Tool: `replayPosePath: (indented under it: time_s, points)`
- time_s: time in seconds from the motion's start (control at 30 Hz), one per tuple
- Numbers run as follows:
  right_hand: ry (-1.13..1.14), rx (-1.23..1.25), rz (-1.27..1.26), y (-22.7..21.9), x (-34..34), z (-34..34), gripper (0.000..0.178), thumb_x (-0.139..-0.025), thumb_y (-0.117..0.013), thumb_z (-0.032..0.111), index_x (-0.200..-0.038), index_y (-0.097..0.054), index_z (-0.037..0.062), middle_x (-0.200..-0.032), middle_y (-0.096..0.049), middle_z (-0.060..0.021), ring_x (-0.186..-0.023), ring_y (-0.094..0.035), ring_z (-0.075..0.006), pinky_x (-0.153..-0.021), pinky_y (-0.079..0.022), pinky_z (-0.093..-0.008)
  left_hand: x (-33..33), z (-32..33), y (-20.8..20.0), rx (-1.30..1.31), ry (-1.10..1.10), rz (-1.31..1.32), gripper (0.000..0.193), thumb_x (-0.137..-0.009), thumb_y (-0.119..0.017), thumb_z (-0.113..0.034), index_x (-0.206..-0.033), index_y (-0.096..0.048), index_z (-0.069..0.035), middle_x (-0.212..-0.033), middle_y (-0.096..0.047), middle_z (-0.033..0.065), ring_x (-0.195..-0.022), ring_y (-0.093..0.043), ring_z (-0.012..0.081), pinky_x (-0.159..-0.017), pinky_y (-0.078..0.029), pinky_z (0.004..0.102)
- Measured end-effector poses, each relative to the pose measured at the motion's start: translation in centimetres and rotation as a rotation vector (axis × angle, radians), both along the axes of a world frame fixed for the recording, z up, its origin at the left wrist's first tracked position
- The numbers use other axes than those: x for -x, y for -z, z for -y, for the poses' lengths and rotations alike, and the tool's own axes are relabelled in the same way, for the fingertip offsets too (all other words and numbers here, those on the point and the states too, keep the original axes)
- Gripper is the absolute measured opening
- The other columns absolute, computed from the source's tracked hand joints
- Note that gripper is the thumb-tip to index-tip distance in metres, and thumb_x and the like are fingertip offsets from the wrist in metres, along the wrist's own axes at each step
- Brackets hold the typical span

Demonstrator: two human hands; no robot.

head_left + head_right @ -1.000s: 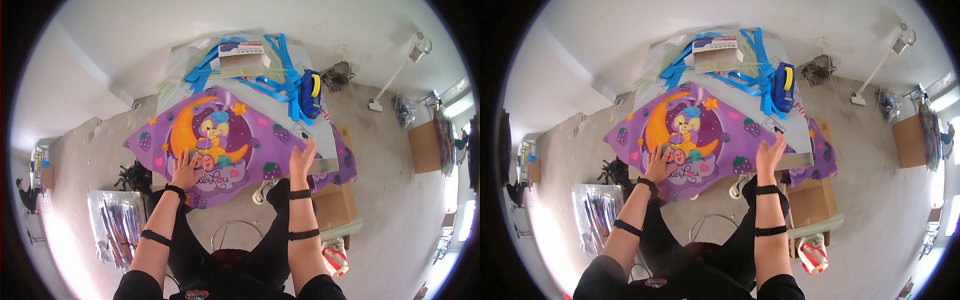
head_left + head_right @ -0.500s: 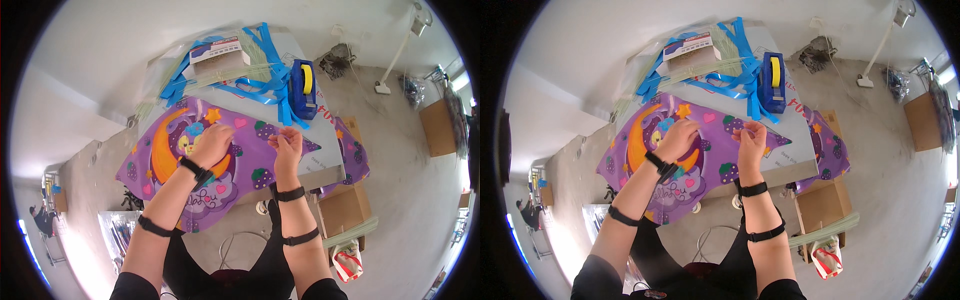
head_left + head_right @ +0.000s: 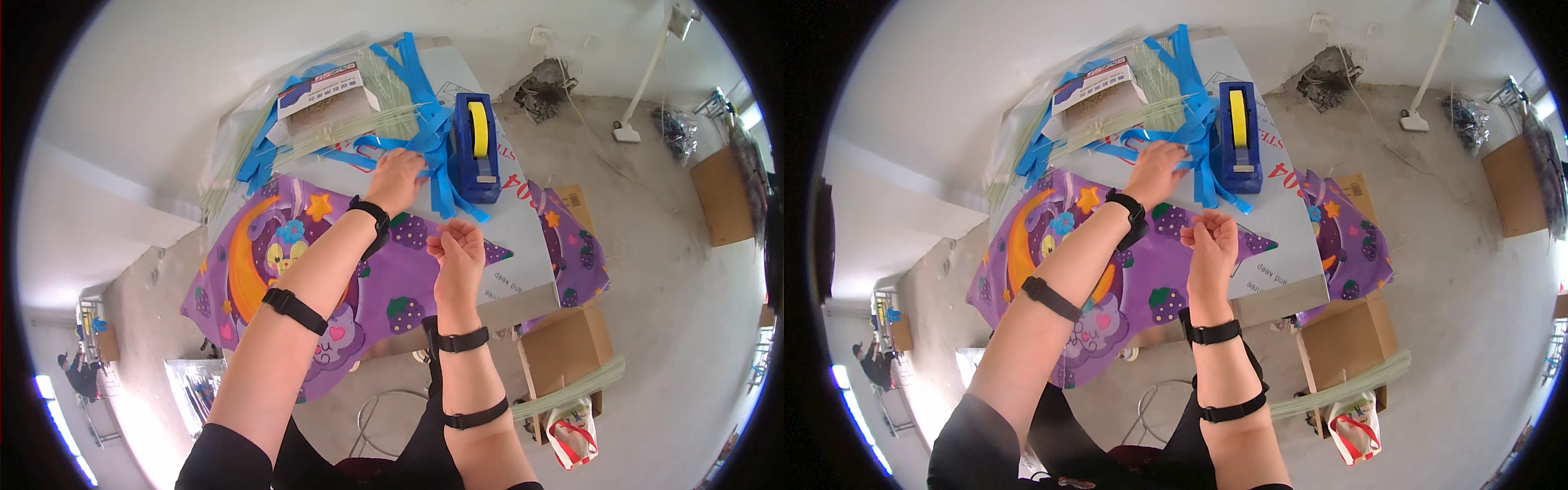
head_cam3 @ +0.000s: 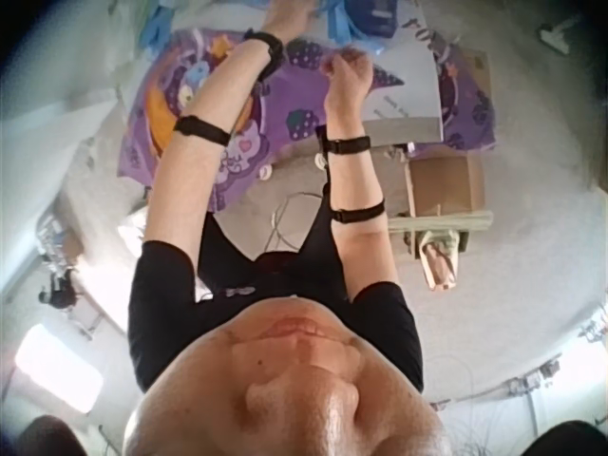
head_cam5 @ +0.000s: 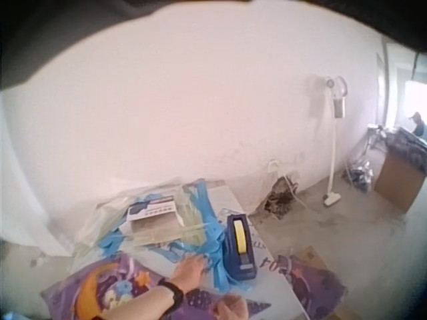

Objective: Assembling a kite by taping blue streamers to the edges of the kite sail at a workbench.

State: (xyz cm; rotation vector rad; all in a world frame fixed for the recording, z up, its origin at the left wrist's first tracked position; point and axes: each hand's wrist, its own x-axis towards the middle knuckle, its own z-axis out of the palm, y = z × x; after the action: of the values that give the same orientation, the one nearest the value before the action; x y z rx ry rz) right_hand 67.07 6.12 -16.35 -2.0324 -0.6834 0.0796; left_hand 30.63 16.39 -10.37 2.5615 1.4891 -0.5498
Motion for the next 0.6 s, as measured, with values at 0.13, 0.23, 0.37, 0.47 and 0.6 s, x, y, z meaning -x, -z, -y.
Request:
replayPosePath:
  time_s: [0.13,0.23,0.37,0.47,0.6]
  points:
    - [-0.129,-0.535,-0.948,-2.4,1.2,-3.1,0.041,-0.085,-0.056,-0.003,-0.123,-0.041,0.0029,-0.114,-0.047,-0.0137,-0.104,-0.055,-0.0260,-0.084,-0.049,-0.0352,-1.1,0.3,-2.3,0.050,-0.155,-0.028,0.076,-0.085,-0.056,-0.049,-0.146,-0.027,-0.014,-0.152,-0.017,0.0198,-0.140,-0.017,0.0377,-0.111,-0.018,0.0535]
    - [-0.108,-0.714,-1.205,-4.1,1.4,-4.3,0.030,-0.087,-0.052,-0.005,-0.115,-0.044,0.0032,-0.107,-0.049,-0.0107,-0.091,-0.060,-0.0199,-0.074,-0.053,-0.0314,-3.1,-0.5,-4.3,0.061,-0.083,0.018,0.067,-0.086,-0.058,-0.040,-0.141,-0.035,-0.011,-0.149,-0.026,0.0193,-0.137,-0.026,0.0367,-0.108,-0.023,0.0542]
    - [-0.124,-0.648,-1.072,-6.3,1.8,-4.1,0.026,-0.087,-0.049,-0.005,-0.111,-0.044,0.0027,-0.105,-0.050,-0.0098,-0.084,-0.061,-0.0189,-0.070,-0.054,-0.0308,-8.8,-2.1,-6.4,-0.041,0.182,0.352,0.036,-0.085,-0.060,-0.018,-0.118,-0.056,-0.004,-0.127,-0.051,0.0167,-0.118,-0.047,0.0336,-0.097,-0.039,0.0476]
    - [-0.190,-0.690,-1.067,-9.1,3.3,-2.9,0.024,-0.087,-0.048,-0.004,-0.110,-0.046,0.0023,-0.105,-0.051,-0.0103,-0.081,-0.061,-0.0193,-0.070,-0.053,-0.0307,-13.4,-3.1,-8.0,-0.081,0.356,0.627,0.021,-0.083,-0.059,-0.008,-0.102,-0.062,-0.001,-0.105,-0.063,0.0157,-0.099,-0.058,0.0340,-0.088,-0.046,0.0408]
    - [-0.271,-0.693,-1.073,-14.4,6.5,-0.5,0.023,-0.087,-0.049,-0.003,-0.109,-0.047,0.0021,-0.103,-0.053,-0.0094,-0.079,-0.061,-0.0175,-0.069,-0.053,-0.0289,-16.8,-3.3,-10.5,-0.189,0.405,0.774,0.015,-0.078,-0.060,-0.005,-0.092,-0.063,-0.003,-0.096,-0.063,0.0108,-0.093,-0.057,0.0324,-0.080,-0.047,0.0415]
